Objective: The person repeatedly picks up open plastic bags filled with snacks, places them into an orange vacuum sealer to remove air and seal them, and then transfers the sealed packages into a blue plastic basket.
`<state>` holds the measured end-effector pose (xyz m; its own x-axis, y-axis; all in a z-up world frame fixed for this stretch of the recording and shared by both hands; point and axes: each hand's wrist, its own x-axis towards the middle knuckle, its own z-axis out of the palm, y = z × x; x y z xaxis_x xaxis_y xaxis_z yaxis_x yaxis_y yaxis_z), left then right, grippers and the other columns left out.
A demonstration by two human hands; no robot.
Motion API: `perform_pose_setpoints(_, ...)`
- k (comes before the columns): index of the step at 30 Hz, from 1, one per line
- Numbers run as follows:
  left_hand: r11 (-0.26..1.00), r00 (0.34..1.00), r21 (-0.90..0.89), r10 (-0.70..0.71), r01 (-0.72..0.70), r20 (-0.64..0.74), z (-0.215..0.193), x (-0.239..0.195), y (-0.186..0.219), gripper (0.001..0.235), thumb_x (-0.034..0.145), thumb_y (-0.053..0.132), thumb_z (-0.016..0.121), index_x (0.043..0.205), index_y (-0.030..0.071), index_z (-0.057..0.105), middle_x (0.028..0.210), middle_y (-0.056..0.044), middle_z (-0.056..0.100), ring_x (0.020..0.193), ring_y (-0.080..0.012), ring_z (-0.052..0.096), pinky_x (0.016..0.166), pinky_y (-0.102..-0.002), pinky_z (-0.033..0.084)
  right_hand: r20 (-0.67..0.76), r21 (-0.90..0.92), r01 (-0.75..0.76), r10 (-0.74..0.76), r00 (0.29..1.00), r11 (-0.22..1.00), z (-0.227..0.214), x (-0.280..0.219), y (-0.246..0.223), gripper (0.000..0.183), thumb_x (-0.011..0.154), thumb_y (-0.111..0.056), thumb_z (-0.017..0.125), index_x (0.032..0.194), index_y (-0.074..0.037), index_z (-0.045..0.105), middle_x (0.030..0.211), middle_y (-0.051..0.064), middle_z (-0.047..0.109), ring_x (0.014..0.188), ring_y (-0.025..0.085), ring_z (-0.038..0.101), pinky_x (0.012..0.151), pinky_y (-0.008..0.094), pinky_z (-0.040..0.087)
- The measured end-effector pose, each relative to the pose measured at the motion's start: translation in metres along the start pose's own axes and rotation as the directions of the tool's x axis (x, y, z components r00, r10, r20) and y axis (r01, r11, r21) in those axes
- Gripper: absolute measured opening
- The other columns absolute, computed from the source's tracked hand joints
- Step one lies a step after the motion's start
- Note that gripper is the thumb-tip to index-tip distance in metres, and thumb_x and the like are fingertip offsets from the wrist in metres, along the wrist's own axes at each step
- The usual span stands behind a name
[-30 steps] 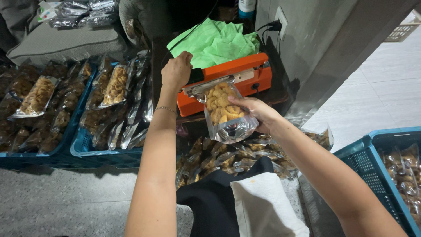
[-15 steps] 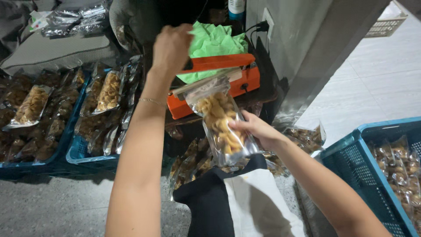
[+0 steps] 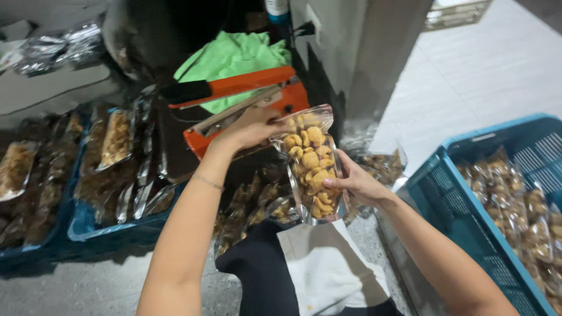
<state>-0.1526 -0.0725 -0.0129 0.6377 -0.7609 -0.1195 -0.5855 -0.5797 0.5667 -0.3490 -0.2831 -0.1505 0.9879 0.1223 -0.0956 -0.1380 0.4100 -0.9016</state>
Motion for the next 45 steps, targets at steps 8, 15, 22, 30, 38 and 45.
perform_pose_setpoints(8,0.951,0.961,-0.176,0.227,-0.253,-0.154,0.047,-0.002,0.031,0.017,0.098,0.018,0.065,0.109,0.005,0.068,0.089,-0.012,0.077,0.074,-0.0229,0.075,0.069,-0.037,0.058,-0.087,-0.500,0.087,-0.151,0.985,0.861,-0.041,-0.030,-0.008,0.098,0.090,-0.017,0.083,0.162,-0.009,0.017,0.158,0.024,0.035,0.142,0.030,0.041,0.114,0.049,0.038)
perform_pose_setpoints(15,0.867,0.864,0.068,0.498,-0.493,-0.078,0.098,-0.001,0.111,0.017,0.098,0.014,0.067,0.114,0.008,0.068,0.094,-0.021,0.073,0.088,-0.0373,0.073,0.070,-0.044,0.056,-0.198,-0.946,-0.057,-0.434,0.879,0.318,-0.035,-0.108,-0.096,0.063,0.092,-0.020,0.072,0.149,-0.014,0.048,0.141,0.017,0.062,0.112,0.029,0.068,0.099,0.040,0.055)
perform_pose_setpoints(22,0.772,0.803,-0.229,0.588,-0.593,-0.098,0.180,0.024,0.173,0.045,0.098,0.015,0.068,0.140,0.007,0.055,0.127,-0.021,0.068,0.118,-0.0353,0.068,0.095,-0.041,0.054,-0.469,-0.873,-0.250,-0.578,0.668,0.419,-0.093,-0.226,-0.115,0.055,0.077,0.008,0.059,0.127,-0.011,0.072,0.118,0.010,0.077,0.102,0.020,0.073,0.094,0.031,0.057)
perform_pose_setpoints(30,0.902,0.929,-0.226,0.367,-0.368,-0.049,0.280,0.018,0.088,0.039,0.099,0.016,0.061,0.137,0.008,0.060,0.133,-0.017,0.067,0.123,-0.0349,0.064,0.099,-0.041,0.051,-0.589,-0.665,-0.658,-0.790,0.170,0.354,-0.235,-0.412,-0.067,0.036,0.095,0.001,0.057,0.125,-0.005,0.076,0.107,0.023,0.073,0.087,0.027,0.073,0.084,0.038,0.058)
perform_pose_setpoints(38,0.971,0.996,-0.227,0.068,-0.079,-0.057,0.329,-0.001,0.014,0.033,0.101,0.015,0.058,0.133,0.008,0.063,0.129,-0.016,0.070,0.119,-0.0314,0.068,0.098,-0.040,0.052,-0.664,-0.434,-0.774,-0.744,-0.072,0.462,-0.417,-0.472,0.083,0.029,0.095,-0.006,0.056,0.114,-0.003,0.077,0.103,0.029,0.070,0.097,0.044,0.070,0.091,0.049,0.055)
perform_pose_setpoints(45,0.975,0.990,-0.174,-0.139,0.139,0.011,0.316,-0.015,0.017,0.036,0.099,0.018,0.058,0.134,0.011,0.063,0.128,-0.014,0.071,0.111,-0.0291,0.072,0.094,-0.038,0.054,-0.857,-0.256,-0.714,-0.495,-0.145,0.652,-0.464,-0.465,0.161,0.025,0.100,-0.021,0.063,0.116,-0.010,0.078,0.104,0.028,0.071,0.101,0.044,0.070,0.097,0.048,0.053)
